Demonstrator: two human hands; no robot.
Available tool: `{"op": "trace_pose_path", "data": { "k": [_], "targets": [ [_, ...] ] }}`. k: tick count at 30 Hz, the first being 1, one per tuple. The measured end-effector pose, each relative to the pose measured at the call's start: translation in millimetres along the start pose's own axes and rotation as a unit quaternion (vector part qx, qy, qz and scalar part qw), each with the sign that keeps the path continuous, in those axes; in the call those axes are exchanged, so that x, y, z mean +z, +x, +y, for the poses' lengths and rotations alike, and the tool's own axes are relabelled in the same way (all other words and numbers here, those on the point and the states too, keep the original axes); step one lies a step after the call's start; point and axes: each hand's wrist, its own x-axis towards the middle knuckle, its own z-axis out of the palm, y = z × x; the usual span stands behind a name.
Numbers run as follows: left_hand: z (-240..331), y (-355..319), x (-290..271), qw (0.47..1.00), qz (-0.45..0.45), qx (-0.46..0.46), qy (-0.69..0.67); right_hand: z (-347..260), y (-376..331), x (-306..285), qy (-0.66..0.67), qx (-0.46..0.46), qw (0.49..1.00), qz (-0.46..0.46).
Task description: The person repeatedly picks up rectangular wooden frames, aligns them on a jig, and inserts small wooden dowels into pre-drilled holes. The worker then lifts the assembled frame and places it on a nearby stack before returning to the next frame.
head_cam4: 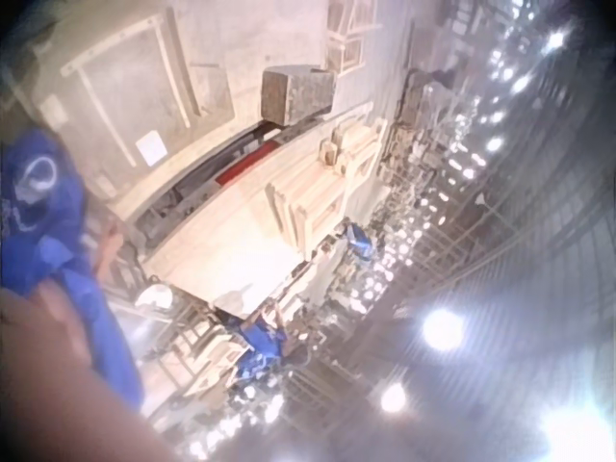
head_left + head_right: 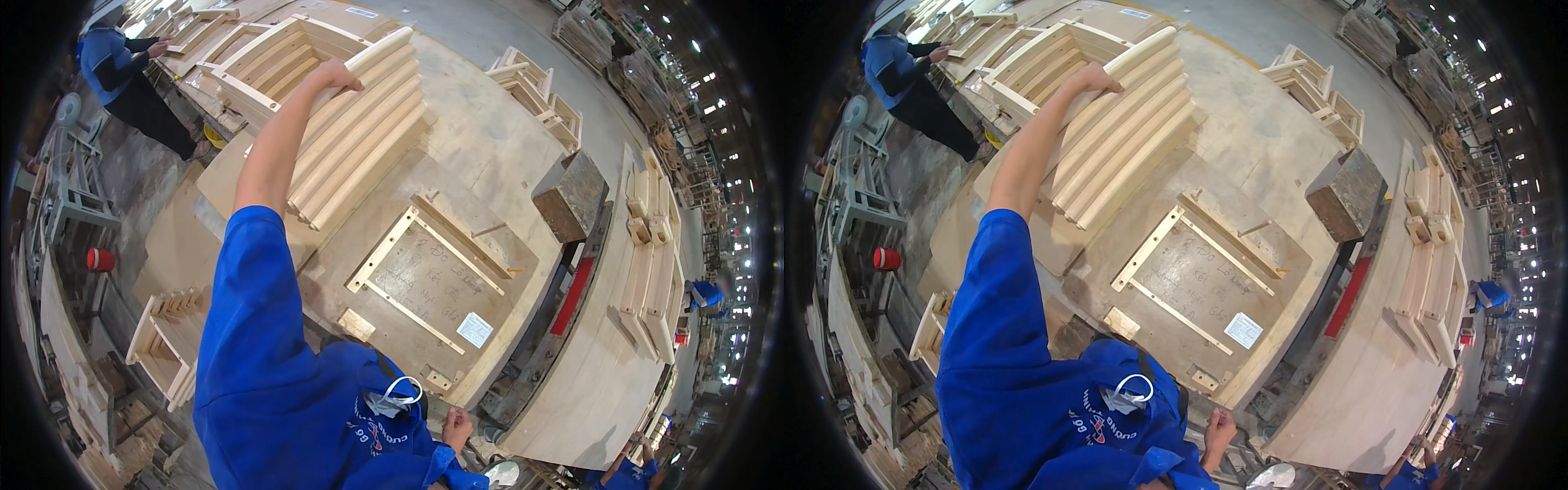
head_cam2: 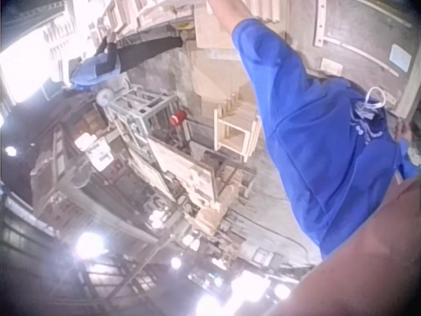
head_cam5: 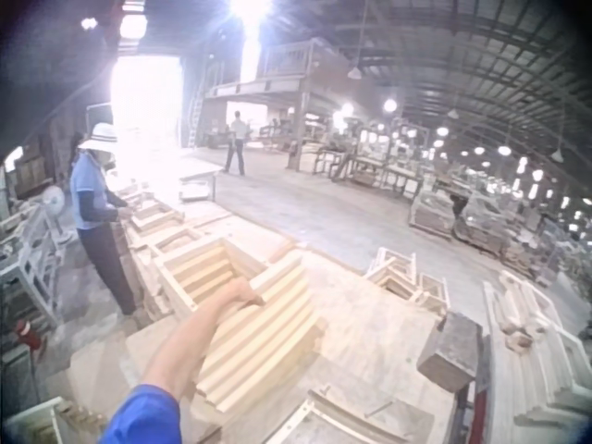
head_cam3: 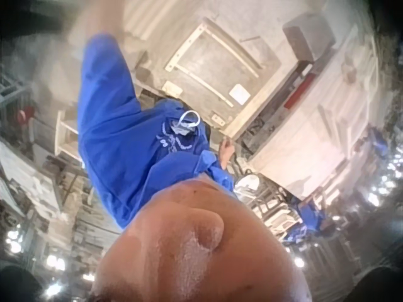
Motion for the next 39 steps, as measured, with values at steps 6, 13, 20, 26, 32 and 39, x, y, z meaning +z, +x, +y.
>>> {"op": "trace_pose_path", "data": {
  "k": [6, 13, 20, 26, 32, 39],
  "targets": [
    [5.9, -3.4, -2.0, 0.999, -0.007, 0.006, 0.038, 13.8, 8.8, 10.6, 0.043, -0.001, 0.999, -0.025],
    [7.1, -5.9, -4.9, 0.999, -0.025, 0.006, 0.019, -12.8, 3.2, 5.8, 0.024, 0.014, 0.999, -0.04],
    [3.9, 1.0, 2.0, 1.0, 0.018, 0.009, 0.019, -8.7, 5.6, 2.2, 0.014, 0.01, 0.999, -0.044],
    [1.2, 1.9, -1.7, 1.0, -0.007, -0.004, 0.006, -5.9, 10.8, 7.2, 0.011, -0.005, 0.999, -0.043],
    [9.0, -7.0, 2.6, 1.0, -0.016, -0.013, 0.012, -16.4, -3.7, 8.0, -0.009, 0.009, 0.999, -0.043],
    [0.3, 1.3, -2.8, 0.999, -0.006, -0.008, 0.036, -16.7, 5.7, 16.5, 0.016, 0.011, 0.999, -0.04]
  ]
}}
